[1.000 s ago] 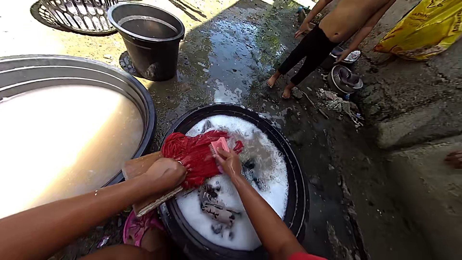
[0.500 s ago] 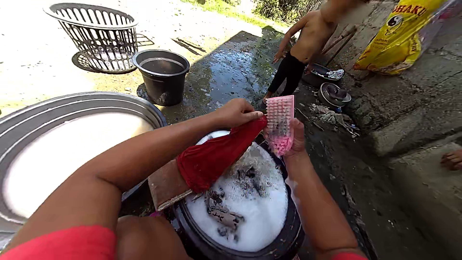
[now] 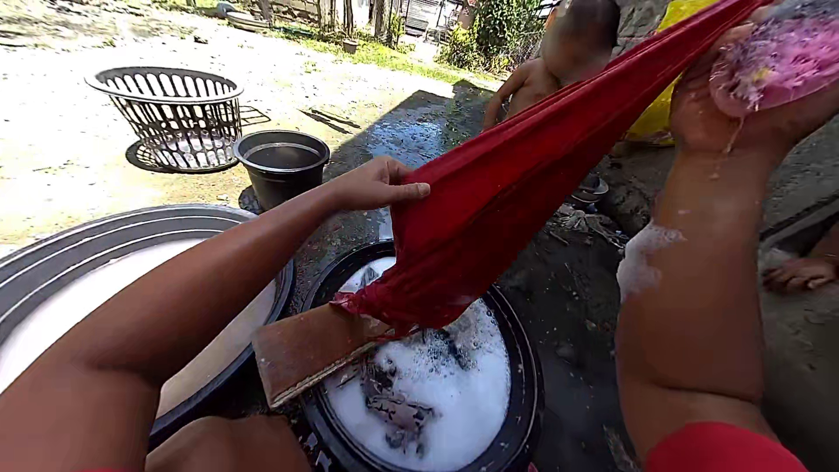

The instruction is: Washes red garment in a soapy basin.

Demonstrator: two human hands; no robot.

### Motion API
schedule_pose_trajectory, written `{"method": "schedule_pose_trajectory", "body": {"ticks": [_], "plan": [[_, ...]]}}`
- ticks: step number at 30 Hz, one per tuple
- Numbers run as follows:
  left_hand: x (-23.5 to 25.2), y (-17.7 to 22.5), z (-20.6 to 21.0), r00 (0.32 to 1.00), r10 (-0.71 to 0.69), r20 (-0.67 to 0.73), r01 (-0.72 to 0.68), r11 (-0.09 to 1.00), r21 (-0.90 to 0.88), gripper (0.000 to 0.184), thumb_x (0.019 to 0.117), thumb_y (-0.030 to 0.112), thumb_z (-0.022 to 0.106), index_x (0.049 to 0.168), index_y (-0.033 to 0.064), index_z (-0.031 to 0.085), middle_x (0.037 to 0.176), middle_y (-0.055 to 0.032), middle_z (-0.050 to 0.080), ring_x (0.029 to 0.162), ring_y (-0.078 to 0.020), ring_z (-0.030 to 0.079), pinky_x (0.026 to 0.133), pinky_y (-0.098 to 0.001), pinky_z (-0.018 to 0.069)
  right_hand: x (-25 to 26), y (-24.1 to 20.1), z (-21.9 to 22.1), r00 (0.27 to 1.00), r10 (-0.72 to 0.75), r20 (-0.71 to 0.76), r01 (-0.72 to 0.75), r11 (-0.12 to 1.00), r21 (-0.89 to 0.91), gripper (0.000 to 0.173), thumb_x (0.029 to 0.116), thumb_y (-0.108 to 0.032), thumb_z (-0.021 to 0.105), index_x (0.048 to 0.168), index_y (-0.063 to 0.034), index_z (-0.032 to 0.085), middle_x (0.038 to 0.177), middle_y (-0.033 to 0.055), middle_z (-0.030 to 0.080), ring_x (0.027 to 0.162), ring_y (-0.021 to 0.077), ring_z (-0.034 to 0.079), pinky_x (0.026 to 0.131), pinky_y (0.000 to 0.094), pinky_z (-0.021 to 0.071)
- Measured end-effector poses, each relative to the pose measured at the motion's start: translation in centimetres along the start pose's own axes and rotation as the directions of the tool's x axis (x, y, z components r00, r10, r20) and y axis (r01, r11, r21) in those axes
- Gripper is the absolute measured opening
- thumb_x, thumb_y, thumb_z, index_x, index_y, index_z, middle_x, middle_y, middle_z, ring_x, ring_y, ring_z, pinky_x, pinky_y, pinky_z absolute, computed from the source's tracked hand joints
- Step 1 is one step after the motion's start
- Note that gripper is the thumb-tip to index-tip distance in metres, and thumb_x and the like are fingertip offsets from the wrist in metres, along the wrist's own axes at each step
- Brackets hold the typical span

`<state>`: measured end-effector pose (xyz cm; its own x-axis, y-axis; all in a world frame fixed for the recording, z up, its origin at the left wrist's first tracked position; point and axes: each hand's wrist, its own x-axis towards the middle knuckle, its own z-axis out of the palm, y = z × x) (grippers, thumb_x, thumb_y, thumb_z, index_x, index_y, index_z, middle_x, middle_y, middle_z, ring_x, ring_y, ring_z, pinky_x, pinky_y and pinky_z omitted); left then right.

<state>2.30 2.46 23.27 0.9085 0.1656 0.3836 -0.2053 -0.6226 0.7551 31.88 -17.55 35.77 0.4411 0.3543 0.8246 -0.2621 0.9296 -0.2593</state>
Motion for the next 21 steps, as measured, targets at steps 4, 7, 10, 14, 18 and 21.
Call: {"method": "schedule_pose_trajectory", "body": {"ticks": [4,7,10,14,18,21], "plan": [[-1.8,3.0,-0.9,0.983,0.182,-0.030,-0.178,0.979,0.099,0.008,0.0981,0.010,0.060,0.093,0.0113,0.065,0.076,0.0134,0.067,0.070,0.0075,0.065,0.067,-0.0126,0.0560,-1.6,0.1,-3.3,0.990,-0.092,-0.103,0.081,0.991,-0.109,0.053,0.1092,-0.048,0.014,0.128,-0.0067,0.042,0.105,0.0118,0.060,0.093,0.0193,0.066,0.080,0.0391,0.0603],[-3.3,2.6,-0.3,0.981,0.191,-0.040,-0.190,0.982,0.020,0.008,0.0965,0.006,0.061,0.100,0.0125,0.063,0.083,0.0132,0.069,0.075,0.0059,0.067,0.070,-0.0133,0.0581,-4.9,2.6,-6.3,0.993,-0.027,-0.116,0.004,0.980,-0.199,0.041,0.1093,-0.039,0.021,0.127,-0.0109,0.045,0.111,0.0064,0.062,0.100,0.0144,0.065,0.086,0.0359,0.0584],[-5.3,-1.6,2.4,0.986,-0.161,-0.035,0.158,0.986,-0.061,0.009,0.0971,0.002,0.062,0.106,0.0038,0.060,0.083,0.0028,0.070,0.073,0.0003,0.068,0.069,-0.0178,0.0581,-10.4,7.5,-9.7,0.965,0.138,-0.221,-0.208,0.921,-0.329,0.028,0.0984,-0.040,0.057,0.115,-0.0186,0.053,0.096,-0.0048,0.069,0.087,0.0056,0.068,0.075,0.0276,0.0607],[-9.3,-13.5,8.6,0.679,-0.733,0.050,0.712,0.673,0.199,0.030,0.1025,0.011,0.061,0.126,-0.0078,0.060,0.105,-0.0277,0.067,0.096,-0.0382,0.067,0.090,-0.0565,0.0527,-21.3,14.1,-17.6,0.796,0.428,-0.428,-0.588,0.381,-0.713,0.076,0.0976,-0.033,0.066,0.161,-0.0209,0.025,0.121,0.0052,0.064,0.092,0.0119,0.067,0.080,0.0346,0.0588],[-13.5,-17.6,12.6,0.520,-0.851,0.077,0.740,0.494,0.456,0.039,0.1094,0.021,0.044,0.129,-0.0096,0.058,0.124,-0.0369,0.061,0.122,-0.0526,0.058,0.102,-0.0697,0.0415,-31.3,17.0,-24.2,0.600,0.444,-0.666,-0.555,-0.368,-0.746,0.081,0.0919,-0.024,0.076,0.159,-0.0077,0.035,0.138,0.0261,0.061,0.121,0.0405,0.063,0.105,0.0563,0.0473],[-14.6,-16.6,13.9,0.562,-0.827,0.010,0.743,0.510,0.434,0.041,0.1106,0.019,0.038,0.138,-0.0089,0.050,0.131,-0.0394,0.057,0.126,-0.0560,0.055,0.103,-0.0702,0.0413,-38.9,15.7,-25.7,0.550,0.338,-0.763,-0.418,-0.680,-0.603,0.056,0.0978,-0.032,0.068,0.150,-0.0194,0.054,0.148,0.0269,0.052,0.130,0.0474,0.055,0.103,0.0626,0.0449]]}}
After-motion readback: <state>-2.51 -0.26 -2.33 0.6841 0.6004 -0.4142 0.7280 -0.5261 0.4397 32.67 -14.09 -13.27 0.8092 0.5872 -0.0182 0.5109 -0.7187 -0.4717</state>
